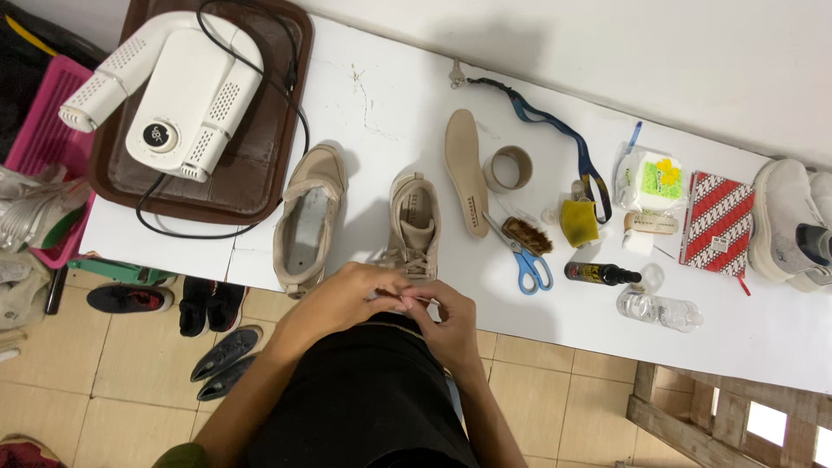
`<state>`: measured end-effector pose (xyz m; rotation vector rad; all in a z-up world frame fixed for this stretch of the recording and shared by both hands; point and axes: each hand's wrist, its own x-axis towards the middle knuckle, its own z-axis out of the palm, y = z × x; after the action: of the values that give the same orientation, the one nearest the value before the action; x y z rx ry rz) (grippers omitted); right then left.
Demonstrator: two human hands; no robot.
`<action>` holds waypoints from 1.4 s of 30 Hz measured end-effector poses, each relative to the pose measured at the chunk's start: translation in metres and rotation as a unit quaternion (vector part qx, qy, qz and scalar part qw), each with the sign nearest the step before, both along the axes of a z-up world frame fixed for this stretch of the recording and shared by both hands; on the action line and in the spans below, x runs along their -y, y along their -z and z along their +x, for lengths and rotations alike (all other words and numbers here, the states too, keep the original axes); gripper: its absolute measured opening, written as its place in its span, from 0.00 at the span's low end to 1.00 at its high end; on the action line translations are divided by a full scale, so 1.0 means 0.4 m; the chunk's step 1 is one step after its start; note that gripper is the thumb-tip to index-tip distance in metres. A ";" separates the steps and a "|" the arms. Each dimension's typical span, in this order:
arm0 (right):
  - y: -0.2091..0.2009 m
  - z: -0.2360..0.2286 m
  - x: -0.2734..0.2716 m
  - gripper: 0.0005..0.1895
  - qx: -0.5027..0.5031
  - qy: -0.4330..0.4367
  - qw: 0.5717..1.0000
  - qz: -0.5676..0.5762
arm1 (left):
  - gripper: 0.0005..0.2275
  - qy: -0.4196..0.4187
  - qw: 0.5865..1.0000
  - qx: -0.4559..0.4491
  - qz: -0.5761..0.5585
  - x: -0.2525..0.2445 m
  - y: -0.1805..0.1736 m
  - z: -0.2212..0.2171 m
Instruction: The person cuts a shoelace with scissors, then threads the lace through the eyelets of a beige sneaker and ties it. The person repeats the lacing and tying process on the second sneaker.
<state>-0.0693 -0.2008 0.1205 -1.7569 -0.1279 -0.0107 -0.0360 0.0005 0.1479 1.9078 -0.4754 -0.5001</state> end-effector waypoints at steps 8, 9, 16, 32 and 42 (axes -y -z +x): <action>0.027 0.016 0.057 0.04 -0.048 0.016 0.999 -0.005 | 0.08 -0.031 1.000 -0.002 -0.001 0.003 0.048 0.011; 0.027 0.015 0.058 0.04 -0.060 0.008 0.998 0.008 | 0.09 -0.054 0.998 0.006 -0.016 0.013 0.044 0.011; 0.021 0.073 0.061 0.05 -0.058 -0.024 0.997 -0.047 | 0.10 -0.113 0.992 0.029 -0.046 0.016 0.111 0.031; 0.207 0.259 0.126 0.11 -0.016 -0.118 0.981 -0.153 | 0.02 -0.150 0.964 0.194 0.105 0.059 0.298 0.032; 0.233 0.260 0.137 0.12 -0.042 -0.128 0.983 -0.128 | 0.03 -0.058 0.891 0.338 0.298 0.083 0.342 0.045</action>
<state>0.0346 -0.2554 0.0274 -1.9825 -0.3028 0.2777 -0.0182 -0.0325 0.0112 2.6910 -0.6988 0.1538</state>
